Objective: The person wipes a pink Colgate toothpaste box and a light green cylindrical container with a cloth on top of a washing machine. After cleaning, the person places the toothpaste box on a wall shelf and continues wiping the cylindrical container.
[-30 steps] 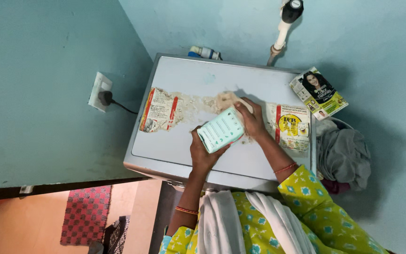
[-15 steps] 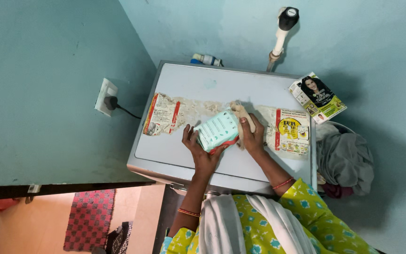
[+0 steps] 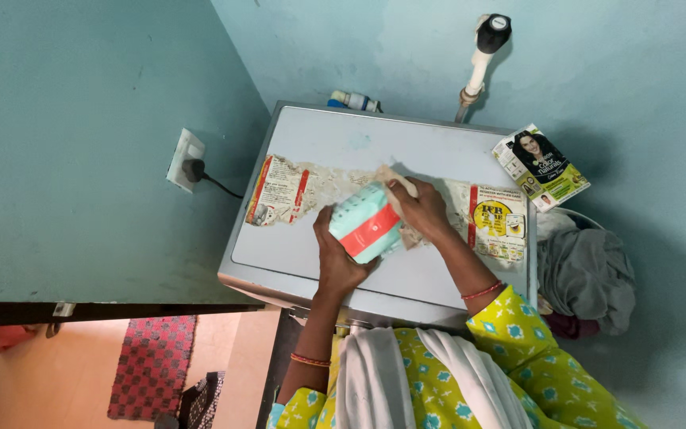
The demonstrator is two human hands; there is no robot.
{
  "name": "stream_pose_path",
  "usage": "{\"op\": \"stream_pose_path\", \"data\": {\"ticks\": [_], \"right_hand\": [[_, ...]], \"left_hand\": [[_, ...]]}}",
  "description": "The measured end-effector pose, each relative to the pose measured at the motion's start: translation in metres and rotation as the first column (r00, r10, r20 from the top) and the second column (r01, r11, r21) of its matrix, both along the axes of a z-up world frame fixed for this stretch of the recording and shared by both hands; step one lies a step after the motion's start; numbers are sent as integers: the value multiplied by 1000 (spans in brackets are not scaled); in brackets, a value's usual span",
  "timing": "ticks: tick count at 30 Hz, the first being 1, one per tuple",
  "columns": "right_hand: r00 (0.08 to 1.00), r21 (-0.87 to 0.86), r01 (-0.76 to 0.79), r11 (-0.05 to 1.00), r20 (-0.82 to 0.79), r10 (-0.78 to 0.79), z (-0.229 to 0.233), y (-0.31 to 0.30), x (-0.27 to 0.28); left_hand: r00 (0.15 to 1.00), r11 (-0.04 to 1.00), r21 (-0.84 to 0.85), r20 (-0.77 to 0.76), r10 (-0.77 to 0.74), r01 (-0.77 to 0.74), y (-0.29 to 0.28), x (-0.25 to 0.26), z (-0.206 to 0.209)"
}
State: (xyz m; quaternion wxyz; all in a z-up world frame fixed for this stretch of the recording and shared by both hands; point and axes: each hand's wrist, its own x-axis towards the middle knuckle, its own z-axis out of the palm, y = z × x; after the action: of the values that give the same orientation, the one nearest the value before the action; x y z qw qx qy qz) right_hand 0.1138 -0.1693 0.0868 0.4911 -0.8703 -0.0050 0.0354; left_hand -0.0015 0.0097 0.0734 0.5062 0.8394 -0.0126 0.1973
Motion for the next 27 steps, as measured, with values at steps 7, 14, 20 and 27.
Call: {"op": "stream_pose_path", "data": {"ticks": [7,14,20,27], "right_hand": [[999,-215,-41,976,-23,37,12,13,1],[997,-233,-54,971,-70,39,14,13,8],[995,-182,-97,978,-10,97,-1,10,14],[994,197,-66,978,103,47,-1,-23,14]], "left_hand": [[989,952,280,-50,142,-122,-1,-6,9],[961,938,325,201,-192,120,10,-15,19],[968,885,463,199,-152,44,11,-14,13],[989,964,249,133,57,-89,13,-6,17]]}}
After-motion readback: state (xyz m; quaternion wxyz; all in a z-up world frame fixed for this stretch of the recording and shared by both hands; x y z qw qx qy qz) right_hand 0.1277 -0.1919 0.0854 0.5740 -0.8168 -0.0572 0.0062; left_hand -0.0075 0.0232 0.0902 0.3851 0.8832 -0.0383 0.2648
